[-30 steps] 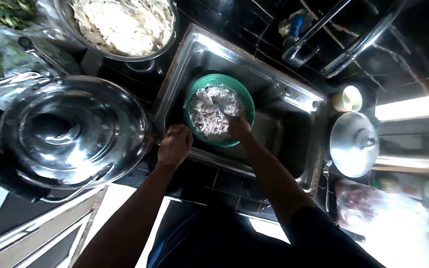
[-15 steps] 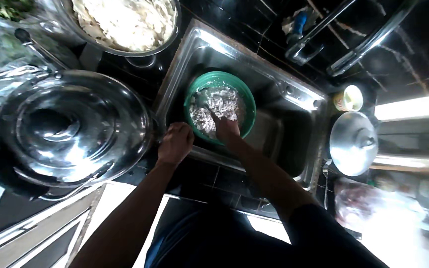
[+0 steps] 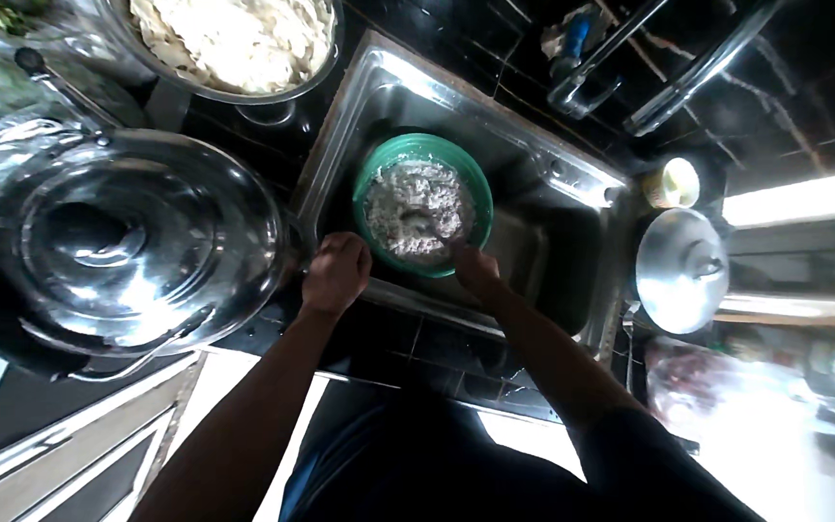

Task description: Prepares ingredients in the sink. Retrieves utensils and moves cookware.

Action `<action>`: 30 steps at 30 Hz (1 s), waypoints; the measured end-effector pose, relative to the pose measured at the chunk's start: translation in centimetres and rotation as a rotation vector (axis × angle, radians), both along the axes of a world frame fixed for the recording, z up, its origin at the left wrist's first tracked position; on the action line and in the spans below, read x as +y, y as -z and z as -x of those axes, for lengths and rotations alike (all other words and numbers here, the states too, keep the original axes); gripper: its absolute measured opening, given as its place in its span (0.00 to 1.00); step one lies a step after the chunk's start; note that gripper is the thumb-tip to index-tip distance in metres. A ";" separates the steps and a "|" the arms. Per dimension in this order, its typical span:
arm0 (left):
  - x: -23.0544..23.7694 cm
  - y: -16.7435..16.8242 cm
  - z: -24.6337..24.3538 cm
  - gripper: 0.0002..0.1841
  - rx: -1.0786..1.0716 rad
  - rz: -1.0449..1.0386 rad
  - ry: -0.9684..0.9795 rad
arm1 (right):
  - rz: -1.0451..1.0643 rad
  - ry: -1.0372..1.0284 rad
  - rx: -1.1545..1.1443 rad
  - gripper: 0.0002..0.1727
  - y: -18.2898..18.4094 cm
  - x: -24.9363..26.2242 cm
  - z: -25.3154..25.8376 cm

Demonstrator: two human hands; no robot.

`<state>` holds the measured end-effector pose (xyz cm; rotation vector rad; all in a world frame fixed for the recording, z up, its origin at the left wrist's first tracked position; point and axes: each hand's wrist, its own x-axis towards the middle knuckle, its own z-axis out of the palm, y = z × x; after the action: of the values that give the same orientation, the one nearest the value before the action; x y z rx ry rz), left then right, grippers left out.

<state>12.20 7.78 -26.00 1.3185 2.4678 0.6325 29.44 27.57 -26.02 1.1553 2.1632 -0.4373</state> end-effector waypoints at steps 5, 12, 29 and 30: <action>0.0 -0.1 0.0 0.12 -0.012 -0.021 -0.024 | 0.029 0.025 0.186 0.22 -5.0 0.2 0.3; 0.2 -0.5 -0.2 0.13 -0.009 0.011 -0.040 | 0.202 0.099 0.207 0.24 0.8 -0.6 -2.0; 0.1 0.3 0.0 0.13 0.039 -0.028 -0.031 | 0.108 0.243 0.431 0.20 -0.9 4.9 -3.3; 0.1 0.3 -0.1 0.12 0.040 -0.034 -0.032 | 0.105 0.253 0.451 0.21 -0.4 5.1 -3.4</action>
<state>12.25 7.85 -26.26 1.3191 2.5257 0.6649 32.86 32.72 -25.67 1.3782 2.3342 -0.9933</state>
